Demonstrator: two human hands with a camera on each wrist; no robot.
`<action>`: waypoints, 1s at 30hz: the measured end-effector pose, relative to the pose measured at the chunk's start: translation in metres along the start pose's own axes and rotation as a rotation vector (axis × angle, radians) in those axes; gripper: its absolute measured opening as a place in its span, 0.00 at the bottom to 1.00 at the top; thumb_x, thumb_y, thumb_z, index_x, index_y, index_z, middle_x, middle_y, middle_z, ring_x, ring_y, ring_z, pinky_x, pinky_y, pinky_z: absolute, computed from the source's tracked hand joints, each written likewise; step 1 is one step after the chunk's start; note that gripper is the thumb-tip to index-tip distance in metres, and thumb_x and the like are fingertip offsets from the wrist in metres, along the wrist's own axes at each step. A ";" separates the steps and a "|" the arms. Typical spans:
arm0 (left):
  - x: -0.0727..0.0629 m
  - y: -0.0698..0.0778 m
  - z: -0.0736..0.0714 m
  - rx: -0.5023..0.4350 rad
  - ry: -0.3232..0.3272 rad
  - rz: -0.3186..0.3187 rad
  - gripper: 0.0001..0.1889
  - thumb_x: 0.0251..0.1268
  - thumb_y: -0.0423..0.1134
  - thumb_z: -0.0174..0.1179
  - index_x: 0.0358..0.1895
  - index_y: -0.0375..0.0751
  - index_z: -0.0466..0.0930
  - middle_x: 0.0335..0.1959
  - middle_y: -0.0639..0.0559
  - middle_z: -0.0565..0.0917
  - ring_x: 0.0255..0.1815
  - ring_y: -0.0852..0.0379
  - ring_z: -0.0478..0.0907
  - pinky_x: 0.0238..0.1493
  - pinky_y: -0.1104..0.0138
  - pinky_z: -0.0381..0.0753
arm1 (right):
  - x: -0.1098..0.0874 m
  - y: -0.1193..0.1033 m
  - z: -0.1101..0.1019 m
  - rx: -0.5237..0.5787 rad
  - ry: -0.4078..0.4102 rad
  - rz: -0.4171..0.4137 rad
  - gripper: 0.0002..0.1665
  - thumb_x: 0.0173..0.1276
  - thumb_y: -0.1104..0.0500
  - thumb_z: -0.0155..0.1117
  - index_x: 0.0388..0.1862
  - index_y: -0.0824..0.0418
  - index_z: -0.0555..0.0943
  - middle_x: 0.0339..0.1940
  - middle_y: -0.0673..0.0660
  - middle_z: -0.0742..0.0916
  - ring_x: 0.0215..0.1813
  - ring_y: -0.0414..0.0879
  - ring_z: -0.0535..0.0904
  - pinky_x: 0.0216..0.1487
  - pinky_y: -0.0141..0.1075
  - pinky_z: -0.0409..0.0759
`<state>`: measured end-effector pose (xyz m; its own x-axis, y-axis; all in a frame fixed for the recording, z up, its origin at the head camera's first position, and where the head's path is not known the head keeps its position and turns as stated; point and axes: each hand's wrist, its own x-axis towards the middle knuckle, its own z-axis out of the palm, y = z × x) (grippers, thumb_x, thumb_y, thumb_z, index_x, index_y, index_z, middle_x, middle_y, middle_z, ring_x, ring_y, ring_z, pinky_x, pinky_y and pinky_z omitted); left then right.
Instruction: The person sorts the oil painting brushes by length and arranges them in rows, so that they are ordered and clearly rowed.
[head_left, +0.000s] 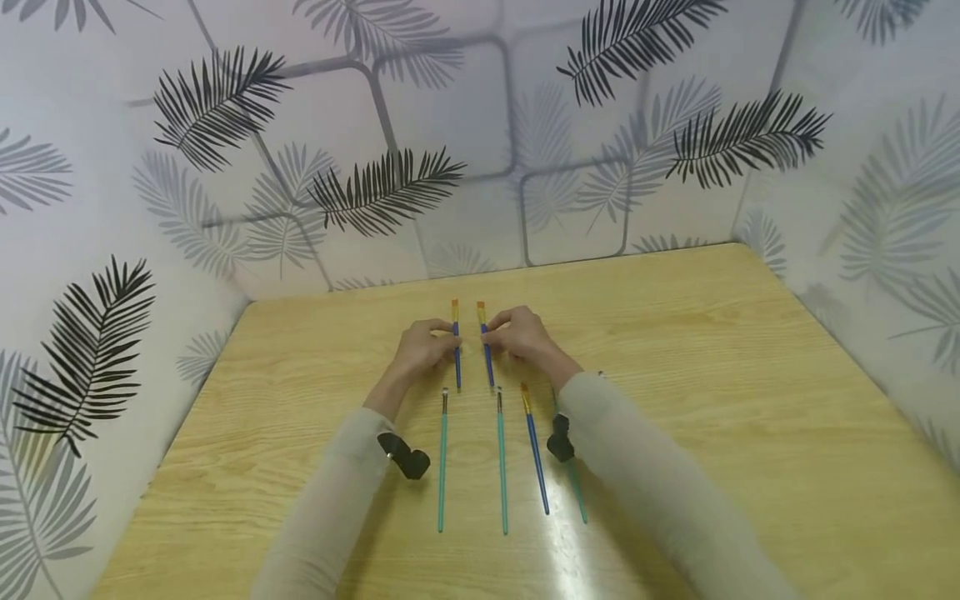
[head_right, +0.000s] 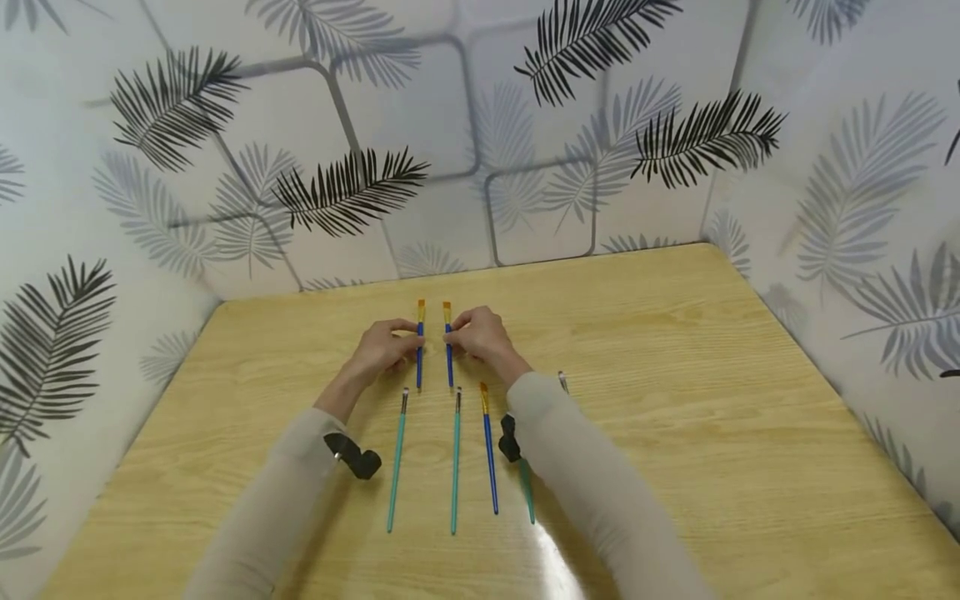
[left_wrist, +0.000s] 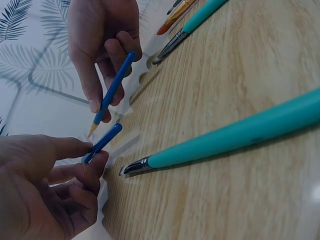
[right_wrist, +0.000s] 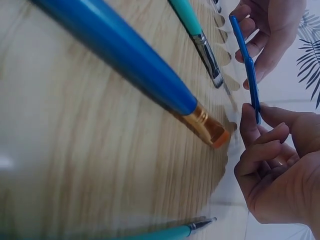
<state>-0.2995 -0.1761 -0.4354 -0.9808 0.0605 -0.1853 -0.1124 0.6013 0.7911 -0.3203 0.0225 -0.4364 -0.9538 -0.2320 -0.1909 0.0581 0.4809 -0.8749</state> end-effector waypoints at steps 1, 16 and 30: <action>0.001 0.000 0.000 0.004 -0.001 -0.003 0.24 0.71 0.45 0.60 0.66 0.40 0.74 0.39 0.43 0.89 0.31 0.56 0.79 0.33 0.69 0.76 | 0.001 0.000 0.001 -0.001 0.008 0.009 0.19 0.69 0.57 0.67 0.55 0.64 0.83 0.39 0.62 0.92 0.11 0.36 0.60 0.18 0.28 0.66; 0.011 -0.003 0.003 0.090 0.053 0.003 0.22 0.67 0.44 0.62 0.62 0.41 0.78 0.32 0.46 0.90 0.15 0.61 0.70 0.20 0.73 0.68 | 0.005 -0.006 0.013 -0.021 0.049 0.030 0.17 0.68 0.58 0.68 0.53 0.64 0.84 0.32 0.56 0.91 0.13 0.36 0.67 0.17 0.24 0.67; 0.013 0.004 0.006 0.189 0.092 0.001 0.19 0.66 0.45 0.64 0.56 0.39 0.81 0.31 0.49 0.91 0.21 0.56 0.79 0.20 0.73 0.70 | 0.009 -0.009 0.027 -0.167 0.160 0.065 0.16 0.68 0.52 0.69 0.50 0.59 0.87 0.51 0.57 0.90 0.31 0.46 0.87 0.22 0.27 0.73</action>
<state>-0.3114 -0.1686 -0.4381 -0.9923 -0.0064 -0.1237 -0.0879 0.7405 0.6663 -0.3216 -0.0063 -0.4420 -0.9850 -0.0652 -0.1600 0.0843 0.6267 -0.7746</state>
